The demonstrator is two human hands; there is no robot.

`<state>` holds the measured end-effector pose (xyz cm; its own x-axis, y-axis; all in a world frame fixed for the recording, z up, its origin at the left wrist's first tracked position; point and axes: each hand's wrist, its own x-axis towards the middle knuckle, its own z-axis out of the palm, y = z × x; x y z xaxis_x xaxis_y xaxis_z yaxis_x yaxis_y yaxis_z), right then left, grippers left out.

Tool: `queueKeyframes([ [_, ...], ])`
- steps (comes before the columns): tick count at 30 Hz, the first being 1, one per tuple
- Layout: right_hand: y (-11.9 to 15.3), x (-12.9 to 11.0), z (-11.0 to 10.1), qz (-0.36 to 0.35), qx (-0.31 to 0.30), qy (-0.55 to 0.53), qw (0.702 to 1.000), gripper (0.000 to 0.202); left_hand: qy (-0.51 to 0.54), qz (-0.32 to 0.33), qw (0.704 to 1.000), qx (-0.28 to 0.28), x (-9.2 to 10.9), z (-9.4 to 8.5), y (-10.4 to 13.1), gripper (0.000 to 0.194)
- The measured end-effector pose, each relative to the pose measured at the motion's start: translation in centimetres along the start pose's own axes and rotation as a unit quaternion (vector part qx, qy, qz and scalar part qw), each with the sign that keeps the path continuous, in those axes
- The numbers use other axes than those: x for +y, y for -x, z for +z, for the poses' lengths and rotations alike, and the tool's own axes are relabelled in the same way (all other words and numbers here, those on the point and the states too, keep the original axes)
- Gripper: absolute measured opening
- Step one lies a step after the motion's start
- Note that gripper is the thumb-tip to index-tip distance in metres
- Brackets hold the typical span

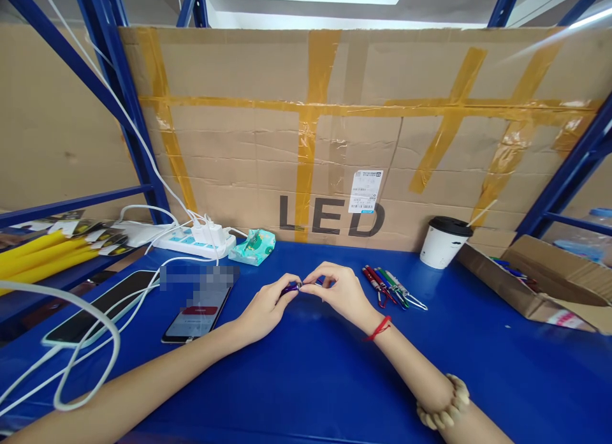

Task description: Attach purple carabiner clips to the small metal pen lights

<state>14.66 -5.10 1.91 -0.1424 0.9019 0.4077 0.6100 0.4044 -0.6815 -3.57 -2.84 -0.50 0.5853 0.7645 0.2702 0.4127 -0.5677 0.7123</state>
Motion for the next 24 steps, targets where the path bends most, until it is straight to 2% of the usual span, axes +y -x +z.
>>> queueKeyframes([
  [13,-0.01,0.15,0.19,0.043,-0.005,0.062,0.997,0.029,-0.016,-0.009,1.0,-0.005,-0.28,0.06,0.0,0.022],
  [24,0.3,-0.42,0.03,0.06,0.008,0.198,0.978,0.032,-0.063,-0.049,0.997,-0.009,0.03,0.02,-0.02,0.024],
])
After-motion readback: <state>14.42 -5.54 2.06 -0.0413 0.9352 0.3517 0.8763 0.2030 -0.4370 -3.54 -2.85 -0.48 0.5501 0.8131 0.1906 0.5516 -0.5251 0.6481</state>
